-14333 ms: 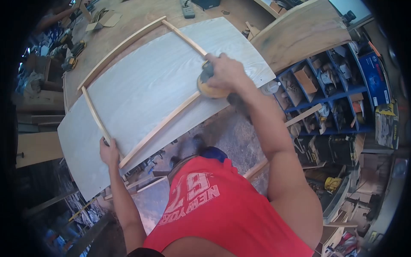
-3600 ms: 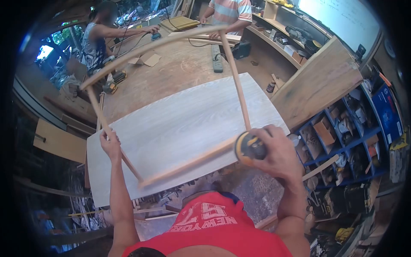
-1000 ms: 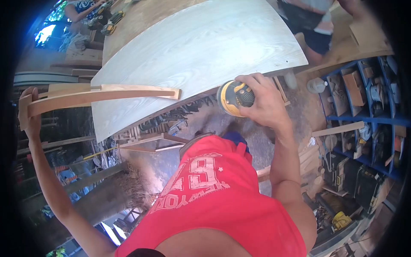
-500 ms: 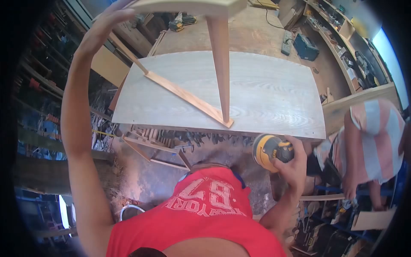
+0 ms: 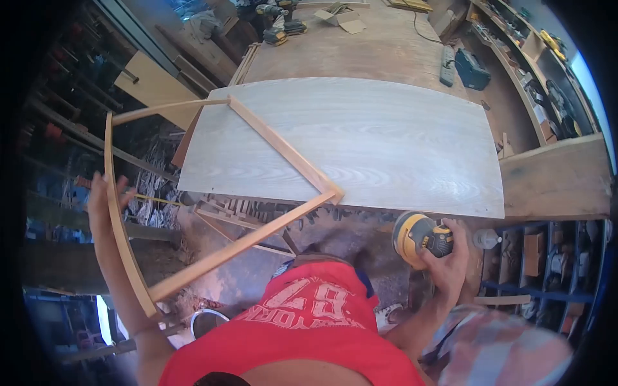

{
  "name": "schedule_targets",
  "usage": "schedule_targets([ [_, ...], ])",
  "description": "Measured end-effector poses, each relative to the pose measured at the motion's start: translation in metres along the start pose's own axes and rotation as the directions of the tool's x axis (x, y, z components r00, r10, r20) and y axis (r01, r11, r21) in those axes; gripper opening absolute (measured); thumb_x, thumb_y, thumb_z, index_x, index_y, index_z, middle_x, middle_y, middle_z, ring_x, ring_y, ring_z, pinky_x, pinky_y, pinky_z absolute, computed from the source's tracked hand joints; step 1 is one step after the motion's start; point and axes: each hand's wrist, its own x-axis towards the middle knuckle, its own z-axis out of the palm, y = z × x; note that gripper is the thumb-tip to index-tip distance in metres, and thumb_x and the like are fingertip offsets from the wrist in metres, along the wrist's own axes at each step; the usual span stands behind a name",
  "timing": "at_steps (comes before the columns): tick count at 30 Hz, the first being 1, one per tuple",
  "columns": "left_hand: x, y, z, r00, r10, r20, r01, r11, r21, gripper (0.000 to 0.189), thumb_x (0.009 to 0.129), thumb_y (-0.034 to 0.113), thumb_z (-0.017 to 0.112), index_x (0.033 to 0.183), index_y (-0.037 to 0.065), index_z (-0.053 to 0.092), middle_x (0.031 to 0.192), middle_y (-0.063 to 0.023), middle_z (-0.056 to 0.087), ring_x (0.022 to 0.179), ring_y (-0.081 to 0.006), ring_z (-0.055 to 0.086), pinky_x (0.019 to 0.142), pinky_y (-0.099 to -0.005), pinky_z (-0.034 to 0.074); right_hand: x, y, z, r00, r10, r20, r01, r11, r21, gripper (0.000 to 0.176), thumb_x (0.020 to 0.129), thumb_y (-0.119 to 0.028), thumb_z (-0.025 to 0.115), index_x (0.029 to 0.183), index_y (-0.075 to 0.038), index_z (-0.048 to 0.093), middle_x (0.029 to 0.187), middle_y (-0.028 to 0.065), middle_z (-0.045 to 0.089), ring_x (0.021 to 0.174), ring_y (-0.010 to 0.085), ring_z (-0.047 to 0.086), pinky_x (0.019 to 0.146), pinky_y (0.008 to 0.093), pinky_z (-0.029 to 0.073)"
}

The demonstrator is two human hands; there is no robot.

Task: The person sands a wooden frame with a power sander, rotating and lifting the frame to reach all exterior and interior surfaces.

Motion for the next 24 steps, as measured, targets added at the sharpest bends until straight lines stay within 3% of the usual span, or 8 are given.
schedule_targets([
  [3,0.005,-0.063,-0.061,0.926,-0.374,0.052,0.343,0.892,0.294,0.055,0.092,0.021,0.076,0.138,0.007,0.052,0.1,-0.0044,0.059,0.077,-0.0152,0.063,0.051,-0.0314,0.057,0.015,-0.002,0.005,0.999,-0.041,0.033,0.043,0.998,-0.052,0.073,0.063,-0.009,0.083,0.131,0.0,0.061,0.116,0.0118,0.063,0.11,0.0237,0.061,0.1,0.0361,0.049],
  [5,0.003,-0.126,-0.082,0.864,-0.501,-0.046,0.498,0.837,0.227,0.036,0.089,0.015,0.077,0.116,0.009,0.054,0.086,-0.0029,0.056,0.065,-0.0137,0.059,0.045,-0.0296,0.052,0.021,-0.018,0.006,0.997,-0.037,0.063,0.043,0.995,-0.086,0.072,0.063,-0.01,0.082,0.131,0.0,0.061,0.116,0.0121,0.064,0.11,0.0239,0.061,0.1,0.0362,0.049],
  [8,0.005,-0.203,-0.093,0.909,-0.395,-0.135,0.414,0.819,0.397,0.027,0.089,0.003,0.066,0.113,0.005,0.054,0.078,-0.0045,0.056,0.058,-0.0141,0.057,0.043,-0.0303,0.05,0.021,-0.038,0.004,0.996,-0.037,0.081,0.049,0.988,-0.15,0.072,0.064,-0.01,0.082,0.131,0.0,0.061,0.116,0.0124,0.064,0.109,0.0242,0.062,0.1,0.0362,0.05],
  [12,0.062,-0.25,-0.093,0.925,-0.376,-0.053,0.373,0.874,0.311,0.02,0.089,0.002,0.061,0.108,0.002,0.056,0.076,-0.0057,0.058,0.056,-0.0144,0.058,0.043,-0.0303,0.05,0.017,-0.048,-0.001,0.997,-0.04,0.07,0.052,0.982,-0.183,0.07,0.063,-0.008,0.081,0.13,-0.001,0.062,0.114,0.0121,0.065,0.106,0.0242,0.063,0.098,0.0363,0.051],
  [14,0.116,-0.238,-0.077,0.949,-0.298,0.099,0.196,0.809,0.555,0.014,0.089,0.005,0.059,0.104,0.002,0.059,0.071,-0.006,0.059,0.052,-0.0148,0.058,0.043,-0.0301,0.05,0.009,-0.061,-0.003,0.999,-0.025,0.048,0.036,0.973,-0.23,0.07,0.063,-0.007,0.082,0.13,-0.001,0.063,0.113,0.0118,0.066,0.105,0.024,0.064,0.097,0.0363,0.051],
  [17,0.179,-0.16,0.001,0.93,-0.064,0.362,-0.15,0.834,0.531,0.013,0.091,0.011,0.06,0.102,0.005,0.062,0.066,-0.0023,0.054,0.047,-0.011,0.052,0.041,-0.0273,0.043,-0.005,-0.085,-0.007,0.996,-0.078,0.036,0.086,0.948,-0.305,0.068,0.061,-0.004,0.083,0.127,-0.002,0.064,0.112,0.0119,0.067,0.103,0.0249,0.066,0.095,0.036,0.052],
  [20,0.209,-0.049,0.113,0.867,0.048,0.496,-0.364,0.74,0.565,0.044,0.094,0.018,0.058,0.136,0.006,0.063,0.071,-0.0001,0.053,0.053,-0.0078,0.05,0.043,-0.0251,0.04,-0.01,-0.089,-0.011,0.985,-0.147,0.089,0.169,0.922,-0.349,0.068,0.062,-0.006,0.084,0.126,-0.004,0.064,0.116,0.0146,0.066,0.104,0.0296,0.066,0.094,0.0376,0.052],
  [24,0.209,0.078,0.252,0.475,0.31,0.824,-0.837,0.448,0.314,0.053,0.097,0.03,0.06,0.144,0.003,0.059,0.078,-0.0016,0.054,0.066,-0.0122,0.053,0.058,-0.0319,0.046,-0.009,-0.093,0.005,0.974,-0.153,0.166,0.206,0.902,-0.379,0.063,0.066,-0.01,0.085,0.126,-0.008,0.066,0.122,0.0171,0.064,0.11,0.0368,0.065,0.095,0.0416,0.053],
])
